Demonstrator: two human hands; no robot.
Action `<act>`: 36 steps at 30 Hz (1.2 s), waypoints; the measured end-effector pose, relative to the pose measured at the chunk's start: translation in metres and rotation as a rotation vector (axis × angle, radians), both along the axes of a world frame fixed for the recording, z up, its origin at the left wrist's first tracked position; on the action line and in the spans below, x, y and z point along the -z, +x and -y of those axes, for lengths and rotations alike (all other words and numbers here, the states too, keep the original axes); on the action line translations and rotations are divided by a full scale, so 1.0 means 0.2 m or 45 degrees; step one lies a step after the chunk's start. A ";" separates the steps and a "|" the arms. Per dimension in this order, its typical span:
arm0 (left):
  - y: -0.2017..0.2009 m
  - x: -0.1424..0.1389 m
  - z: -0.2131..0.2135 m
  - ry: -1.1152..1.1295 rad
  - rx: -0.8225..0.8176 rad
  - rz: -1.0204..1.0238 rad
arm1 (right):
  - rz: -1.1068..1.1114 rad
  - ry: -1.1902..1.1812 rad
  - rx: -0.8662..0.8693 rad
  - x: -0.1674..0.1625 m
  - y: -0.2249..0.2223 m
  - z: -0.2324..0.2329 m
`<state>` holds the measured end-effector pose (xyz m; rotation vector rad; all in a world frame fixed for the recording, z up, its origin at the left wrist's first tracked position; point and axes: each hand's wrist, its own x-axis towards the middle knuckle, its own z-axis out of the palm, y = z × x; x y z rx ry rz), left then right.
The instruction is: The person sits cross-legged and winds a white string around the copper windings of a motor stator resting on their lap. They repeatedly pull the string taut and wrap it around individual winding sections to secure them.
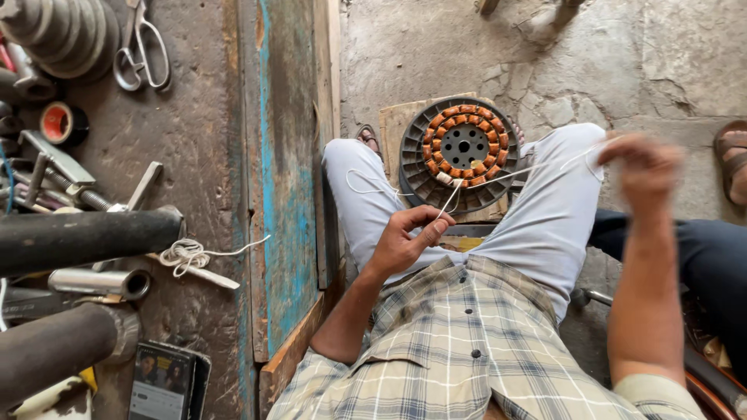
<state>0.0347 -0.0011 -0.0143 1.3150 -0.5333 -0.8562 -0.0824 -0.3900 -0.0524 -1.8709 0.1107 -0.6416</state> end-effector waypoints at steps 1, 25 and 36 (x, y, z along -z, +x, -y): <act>0.00 0.01 -0.01 -0.001 -0.006 -0.012 | -0.185 -0.229 0.435 -0.03 0.02 0.10; -0.03 0.07 0.06 0.055 0.015 -0.103 | -0.692 -0.497 -0.489 0.09 0.02 -0.35; -0.03 0.05 0.06 0.032 0.013 -0.079 | -0.108 -0.795 0.761 -0.10 0.06 0.17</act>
